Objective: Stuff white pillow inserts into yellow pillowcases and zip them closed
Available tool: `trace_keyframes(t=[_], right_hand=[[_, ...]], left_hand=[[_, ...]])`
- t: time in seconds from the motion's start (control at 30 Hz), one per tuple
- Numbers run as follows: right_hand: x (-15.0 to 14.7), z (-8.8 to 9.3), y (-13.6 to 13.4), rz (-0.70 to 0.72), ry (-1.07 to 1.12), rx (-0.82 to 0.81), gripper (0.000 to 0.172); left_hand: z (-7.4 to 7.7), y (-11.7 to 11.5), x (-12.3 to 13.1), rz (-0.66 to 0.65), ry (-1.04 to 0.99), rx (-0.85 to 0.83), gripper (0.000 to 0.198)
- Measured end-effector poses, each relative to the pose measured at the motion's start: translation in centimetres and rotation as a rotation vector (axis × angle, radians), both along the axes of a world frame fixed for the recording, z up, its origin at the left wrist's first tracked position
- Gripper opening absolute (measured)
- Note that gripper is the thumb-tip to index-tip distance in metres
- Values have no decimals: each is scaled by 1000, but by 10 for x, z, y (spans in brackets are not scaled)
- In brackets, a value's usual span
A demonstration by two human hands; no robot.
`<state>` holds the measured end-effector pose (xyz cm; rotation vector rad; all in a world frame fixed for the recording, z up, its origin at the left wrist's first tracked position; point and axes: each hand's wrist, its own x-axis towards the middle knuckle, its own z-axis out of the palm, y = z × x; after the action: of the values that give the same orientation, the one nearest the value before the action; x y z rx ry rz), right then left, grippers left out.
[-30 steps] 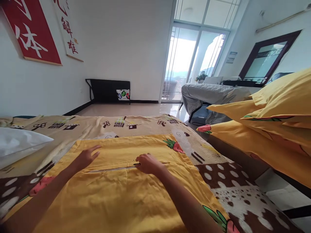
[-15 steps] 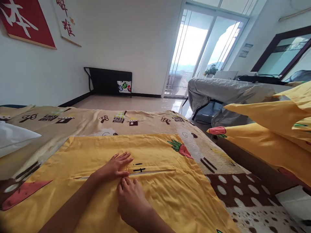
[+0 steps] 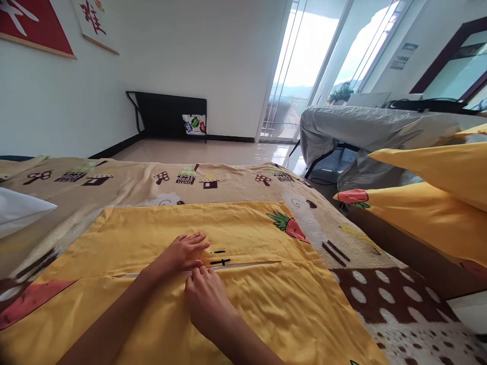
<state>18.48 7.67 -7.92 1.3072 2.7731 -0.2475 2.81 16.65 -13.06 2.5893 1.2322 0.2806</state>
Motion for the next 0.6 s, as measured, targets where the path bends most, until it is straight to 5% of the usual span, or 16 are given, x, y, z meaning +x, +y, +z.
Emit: trace_keyframes(t=[0.33,0.6], right_hand=[[3,-2,-3,105,95,47,13],[4,-2,-11,172,81,104,18]], left_hand=[[29,-12,15,197,128,183,26],[66,-32,21,74,132,144,30]])
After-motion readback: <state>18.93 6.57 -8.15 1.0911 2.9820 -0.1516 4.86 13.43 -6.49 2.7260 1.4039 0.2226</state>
